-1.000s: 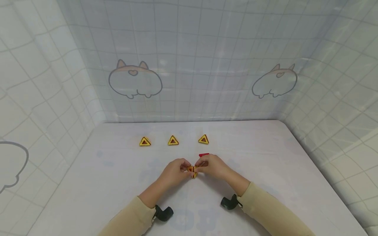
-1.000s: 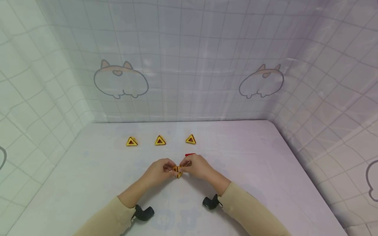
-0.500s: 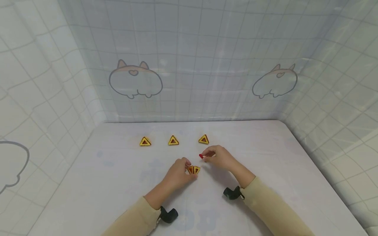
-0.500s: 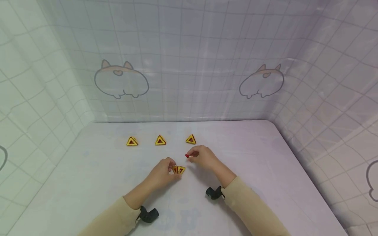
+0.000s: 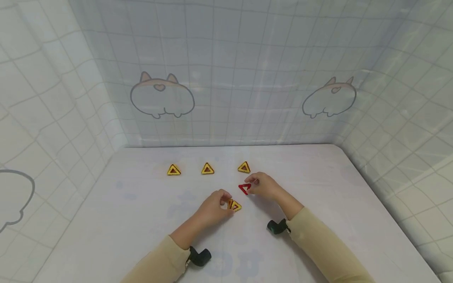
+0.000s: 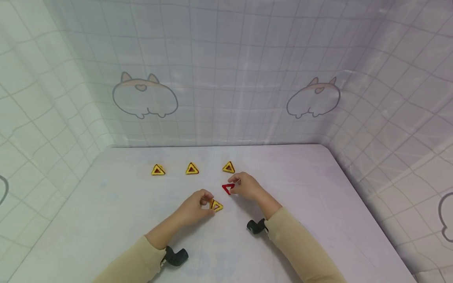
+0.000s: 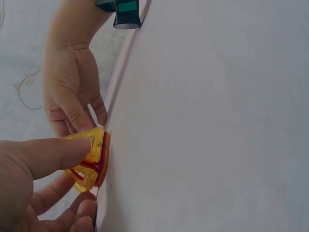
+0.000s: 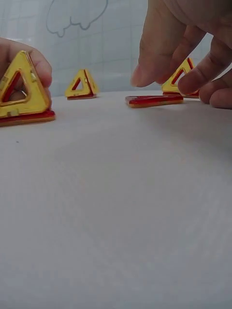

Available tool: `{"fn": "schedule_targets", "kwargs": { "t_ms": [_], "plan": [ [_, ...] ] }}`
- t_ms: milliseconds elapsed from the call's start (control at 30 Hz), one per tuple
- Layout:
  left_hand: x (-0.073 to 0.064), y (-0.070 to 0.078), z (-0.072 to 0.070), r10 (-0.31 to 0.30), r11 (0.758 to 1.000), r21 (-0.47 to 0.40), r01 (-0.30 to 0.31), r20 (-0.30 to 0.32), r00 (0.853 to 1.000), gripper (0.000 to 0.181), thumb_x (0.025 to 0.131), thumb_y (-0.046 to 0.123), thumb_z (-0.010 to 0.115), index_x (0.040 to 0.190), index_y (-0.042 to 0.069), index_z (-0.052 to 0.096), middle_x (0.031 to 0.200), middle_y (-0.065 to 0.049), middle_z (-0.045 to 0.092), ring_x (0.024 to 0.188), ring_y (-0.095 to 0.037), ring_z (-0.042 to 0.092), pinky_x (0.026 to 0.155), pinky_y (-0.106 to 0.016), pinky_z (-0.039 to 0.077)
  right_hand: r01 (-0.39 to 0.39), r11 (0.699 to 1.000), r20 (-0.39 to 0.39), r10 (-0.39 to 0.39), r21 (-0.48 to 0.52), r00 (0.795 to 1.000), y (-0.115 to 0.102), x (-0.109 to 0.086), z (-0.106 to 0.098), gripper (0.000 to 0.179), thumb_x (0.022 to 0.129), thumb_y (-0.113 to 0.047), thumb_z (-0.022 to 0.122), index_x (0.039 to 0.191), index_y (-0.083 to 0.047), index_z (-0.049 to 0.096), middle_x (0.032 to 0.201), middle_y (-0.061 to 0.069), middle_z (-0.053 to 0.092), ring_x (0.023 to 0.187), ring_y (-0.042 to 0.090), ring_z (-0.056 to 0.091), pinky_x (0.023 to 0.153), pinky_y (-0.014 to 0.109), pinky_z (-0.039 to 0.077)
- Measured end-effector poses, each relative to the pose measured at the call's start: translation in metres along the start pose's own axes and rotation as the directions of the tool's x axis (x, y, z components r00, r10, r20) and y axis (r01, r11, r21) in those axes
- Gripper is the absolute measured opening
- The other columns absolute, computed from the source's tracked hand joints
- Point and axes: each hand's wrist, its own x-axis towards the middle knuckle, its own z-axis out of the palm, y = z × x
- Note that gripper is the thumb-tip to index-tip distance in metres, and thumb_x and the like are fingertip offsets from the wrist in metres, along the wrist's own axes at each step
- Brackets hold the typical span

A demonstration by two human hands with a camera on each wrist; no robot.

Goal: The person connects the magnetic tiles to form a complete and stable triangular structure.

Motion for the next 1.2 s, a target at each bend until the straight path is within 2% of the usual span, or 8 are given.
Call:
{"fn": "schedule_targets", "kwargs": {
  "t_ms": [333, 600, 800, 1200],
  "plan": [
    [0.003, -0.007, -0.007, 0.05, 0.996, -0.077, -0.045, 0.073, 0.996, 0.037, 0.087, 0.019, 0.079, 0.121, 0.018, 0.066, 0.117, 0.004, 0.065, 0.107, -0.019, 0.057, 0.096, -0.044, 0.047, 0.015, 0.998, 0.062, -0.011, -0.056, 0.998, 0.003, 0.011, 0.006, 0.038, 0.078, -0.014, 0.087, 0.114, -0.018, 0.073, 0.111, -0.001, 0.063, 0.102, 0.019, 0.054, 0.091, 0.038, 0.049],
    [0.003, -0.005, -0.01, 0.075, 0.993, -0.095, -0.065, 0.096, 0.993, 0.039, 0.088, 0.019, 0.078, 0.124, 0.014, 0.066, 0.121, 0.0, 0.067, 0.113, -0.023, 0.058, 0.1, -0.047, 0.046, 0.034, 0.996, 0.095, -0.026, -0.082, 0.995, 0.002, 0.012, 0.008, 0.034, 0.077, -0.016, 0.088, 0.107, -0.016, 0.071, 0.102, -0.002, 0.064, 0.096, 0.016, 0.055, 0.088, 0.037, 0.049],
    [0.007, -0.005, -0.008, 0.072, 0.994, -0.087, -0.064, 0.087, 0.994, 0.038, 0.086, 0.026, 0.08, 0.121, 0.017, 0.068, 0.118, 0.003, 0.067, 0.115, -0.021, 0.059, 0.102, -0.046, 0.045, 0.039, 0.993, 0.104, -0.028, -0.112, 0.994, -0.002, 0.005, 0.006, 0.034, 0.076, -0.017, 0.088, 0.104, -0.014, 0.068, 0.1, -0.002, 0.063, 0.094, 0.017, 0.056, 0.09, 0.038, 0.05],
    [0.008, -0.005, -0.011, 0.1, 0.992, -0.091, -0.091, 0.096, 0.99, 0.037, 0.087, 0.024, 0.079, 0.121, 0.013, 0.069, 0.118, -0.001, 0.068, 0.116, -0.023, 0.06, 0.104, -0.046, 0.044, 0.079, 0.994, 0.174, -0.065, -0.075, 0.983, -0.005, -0.017, 0.007, 0.037, 0.077, -0.02, 0.088, 0.108, -0.015, 0.067, 0.098, -0.004, 0.062, 0.093, 0.015, 0.056, 0.087, 0.036, 0.05]
  ]
}}
